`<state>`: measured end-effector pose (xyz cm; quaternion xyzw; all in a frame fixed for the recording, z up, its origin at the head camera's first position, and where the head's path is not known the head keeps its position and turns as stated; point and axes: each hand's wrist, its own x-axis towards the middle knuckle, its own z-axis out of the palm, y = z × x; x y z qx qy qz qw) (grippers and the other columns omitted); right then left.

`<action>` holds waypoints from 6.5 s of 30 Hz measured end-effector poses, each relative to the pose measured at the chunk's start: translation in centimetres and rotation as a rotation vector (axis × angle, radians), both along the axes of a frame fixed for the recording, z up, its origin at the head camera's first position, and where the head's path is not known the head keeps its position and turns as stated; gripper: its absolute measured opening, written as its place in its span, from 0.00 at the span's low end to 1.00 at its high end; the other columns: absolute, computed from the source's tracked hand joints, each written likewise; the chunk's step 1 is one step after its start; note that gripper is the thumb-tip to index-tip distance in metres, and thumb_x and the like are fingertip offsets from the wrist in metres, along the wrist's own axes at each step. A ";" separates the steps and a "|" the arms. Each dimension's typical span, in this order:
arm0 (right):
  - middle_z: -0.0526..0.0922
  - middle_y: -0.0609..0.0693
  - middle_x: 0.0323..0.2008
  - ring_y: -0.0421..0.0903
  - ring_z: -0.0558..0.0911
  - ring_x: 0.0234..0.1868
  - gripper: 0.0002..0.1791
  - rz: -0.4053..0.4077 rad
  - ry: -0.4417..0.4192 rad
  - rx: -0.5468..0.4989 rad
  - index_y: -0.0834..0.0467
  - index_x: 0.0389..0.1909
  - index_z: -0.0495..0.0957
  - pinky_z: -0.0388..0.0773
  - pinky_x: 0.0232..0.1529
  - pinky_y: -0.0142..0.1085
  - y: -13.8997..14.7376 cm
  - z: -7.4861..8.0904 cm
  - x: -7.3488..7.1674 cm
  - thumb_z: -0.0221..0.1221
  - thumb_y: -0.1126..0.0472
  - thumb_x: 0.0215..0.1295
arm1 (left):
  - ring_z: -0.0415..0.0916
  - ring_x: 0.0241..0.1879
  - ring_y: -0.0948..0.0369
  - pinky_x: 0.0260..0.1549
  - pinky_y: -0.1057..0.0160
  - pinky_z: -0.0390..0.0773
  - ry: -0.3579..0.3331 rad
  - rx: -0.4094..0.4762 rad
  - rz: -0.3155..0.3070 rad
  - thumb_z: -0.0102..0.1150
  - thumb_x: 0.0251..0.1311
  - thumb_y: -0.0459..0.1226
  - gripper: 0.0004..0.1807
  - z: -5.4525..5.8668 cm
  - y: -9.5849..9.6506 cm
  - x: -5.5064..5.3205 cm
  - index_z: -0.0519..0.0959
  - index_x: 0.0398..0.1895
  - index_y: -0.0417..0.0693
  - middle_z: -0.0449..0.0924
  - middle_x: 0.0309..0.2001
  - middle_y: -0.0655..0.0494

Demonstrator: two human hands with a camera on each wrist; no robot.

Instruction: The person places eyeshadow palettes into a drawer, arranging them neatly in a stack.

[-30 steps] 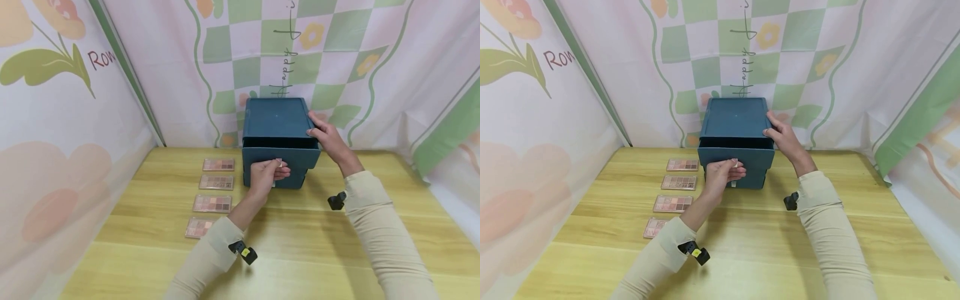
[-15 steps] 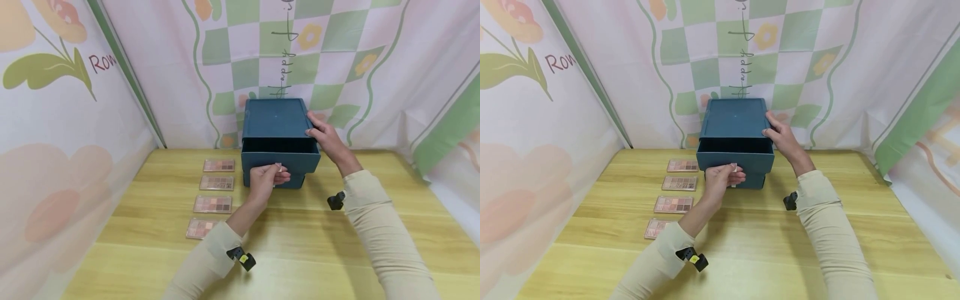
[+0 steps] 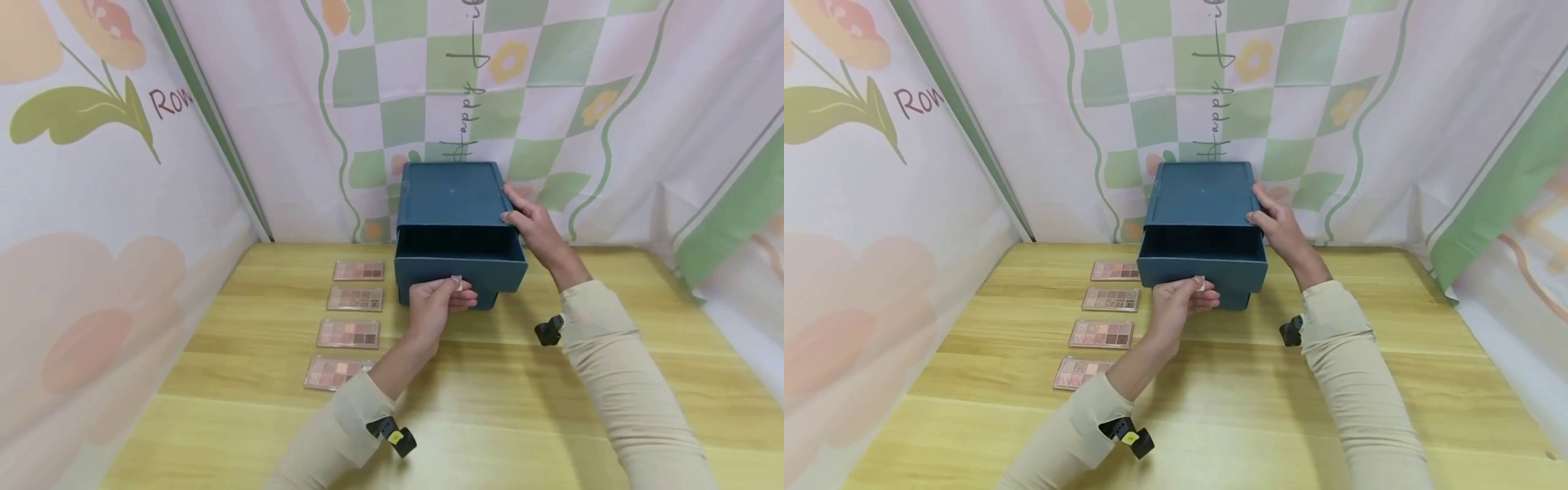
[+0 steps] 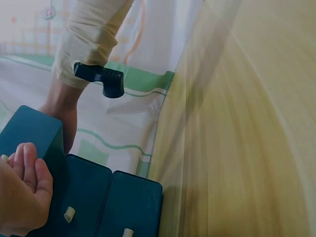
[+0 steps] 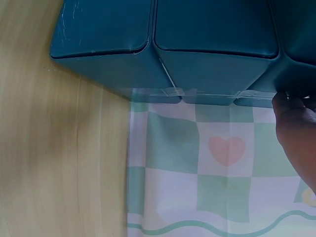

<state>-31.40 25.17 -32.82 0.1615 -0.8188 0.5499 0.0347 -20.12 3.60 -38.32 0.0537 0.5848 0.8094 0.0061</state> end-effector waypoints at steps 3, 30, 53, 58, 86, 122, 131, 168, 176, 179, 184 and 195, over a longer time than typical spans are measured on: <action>0.37 0.52 0.83 0.48 0.38 0.84 0.37 0.000 -0.008 -0.002 0.55 0.81 0.43 0.45 0.81 0.29 0.0 -0.1 0.0 0.46 0.60 0.76 | 0.87 0.26 0.65 0.42 0.56 0.89 -0.010 0.008 0.001 0.57 0.69 0.35 0.16 -0.1 0.0 0.3 0.85 0.36 0.26 0.89 0.35 0.34; 0.34 0.50 0.83 0.48 0.34 0.84 0.37 -0.007 -0.036 0.021 0.52 0.81 0.40 0.38 0.83 0.53 -0.2 0.1 0.1 0.43 0.56 0.77 | 0.87 0.27 0.66 0.43 0.59 0.88 -0.031 0.011 -0.010 0.57 0.69 0.35 0.15 -0.1 -0.3 2.9 0.86 0.36 0.28 0.89 0.34 0.35; 0.34 0.47 0.83 0.48 0.34 0.84 0.36 -0.008 -0.033 0.014 0.52 0.81 0.39 0.39 0.83 0.54 -0.4 -0.2 0.1 0.41 0.56 0.77 | 0.90 0.32 0.61 0.45 0.59 0.88 -0.043 -0.010 -0.034 0.57 0.69 0.37 0.16 -0.7 -0.4 5.8 0.86 0.38 0.29 0.88 0.37 0.32; 0.35 0.48 0.83 0.48 0.35 0.84 0.36 -0.005 -0.034 0.010 0.53 0.81 0.40 0.38 0.83 0.53 -0.4 -0.2 -0.1 0.41 0.57 0.77 | 0.90 0.33 0.60 0.46 0.58 0.88 -0.038 -0.022 -0.052 0.56 0.70 0.37 0.17 -0.9 -0.8 6.1 0.85 0.39 0.27 0.88 0.38 0.31; 0.37 0.49 0.83 0.46 0.37 0.84 0.36 -0.018 -0.034 -0.033 0.52 0.81 0.42 0.46 0.81 0.33 -0.5 -0.4 -0.2 0.42 0.58 0.77 | 0.85 0.48 0.36 0.46 0.63 0.87 0.044 -0.253 -0.325 0.50 0.76 0.40 0.21 -0.4 -3.5 5.4 0.84 0.48 0.28 0.85 0.46 0.28; 0.36 0.50 0.83 0.46 0.36 0.84 0.35 -0.013 -0.040 -0.061 0.53 0.81 0.42 0.42 0.83 0.36 -0.3 -0.5 -0.1 0.42 0.58 0.77 | 0.84 0.29 0.70 0.37 0.71 0.85 0.430 -0.297 0.103 0.55 0.64 0.25 0.11 0.0 -18.4 -4.2 0.76 0.38 0.17 0.86 0.29 0.70; 0.36 0.49 0.83 0.47 0.36 0.84 0.35 0.003 -0.018 -0.068 0.53 0.81 0.41 0.42 0.83 0.39 -0.5 -0.4 0.0 0.42 0.58 0.78 | 0.85 0.40 0.59 0.44 0.63 0.85 0.284 -0.660 0.113 0.65 0.63 0.36 0.14 -1.6 -20.7 -9.4 0.84 0.47 0.33 0.87 0.48 0.37; 0.38 0.47 0.84 0.44 0.39 0.84 0.35 0.014 -0.007 -0.070 0.51 0.81 0.43 0.59 0.59 0.15 -0.5 -0.3 0.5 0.44 0.59 0.77 | 0.66 0.72 0.41 0.73 0.45 0.68 -0.055 -1.106 -0.213 0.72 0.58 0.35 0.42 -6.5 -23.0 -17.3 0.64 0.75 0.42 0.68 0.72 0.37; 0.37 0.47 0.84 0.44 0.37 0.84 0.36 0.022 -0.006 -0.099 0.53 0.81 0.43 0.47 0.81 0.38 -0.6 -0.6 0.4 0.44 0.61 0.77 | 0.62 0.74 0.39 0.74 0.44 0.64 -0.012 -1.206 -0.270 0.71 0.59 0.35 0.42 -6.4 -23.1 -17.6 0.62 0.75 0.36 0.64 0.74 0.35; 0.37 0.46 0.84 0.44 0.36 0.84 0.36 0.023 -0.007 -0.096 0.52 0.81 0.43 0.44 0.82 0.47 -0.6 -0.6 0.3 0.43 0.61 0.77 | 0.62 0.74 0.39 0.75 0.44 0.64 -0.002 -1.230 -0.285 0.69 0.60 0.34 0.42 -6.3 -23.1 -17.7 0.61 0.75 0.35 0.64 0.74 0.34; 0.38 0.46 0.84 0.44 0.37 0.84 0.35 0.005 0.001 -0.090 0.52 0.81 0.44 0.45 0.82 0.50 -0.6 -0.4 0.5 0.43 0.60 0.76 | 0.67 0.70 0.40 0.73 0.43 0.67 -0.006 -1.218 -0.289 0.68 0.61 0.34 0.38 -6.4 -23.3 -17.9 0.64 0.74 0.35 0.69 0.70 0.35; 0.38 0.49 0.84 0.45 0.37 0.84 0.36 0.011 0.009 -0.096 0.55 0.81 0.44 0.44 0.82 0.50 -0.7 -0.4 0.6 0.44 0.62 0.76 | 0.71 0.63 0.44 0.70 0.44 0.70 -0.044 -1.183 -0.236 0.72 0.56 0.33 0.36 -6.8 -23.4 -18.1 0.71 0.68 0.37 0.74 0.64 0.37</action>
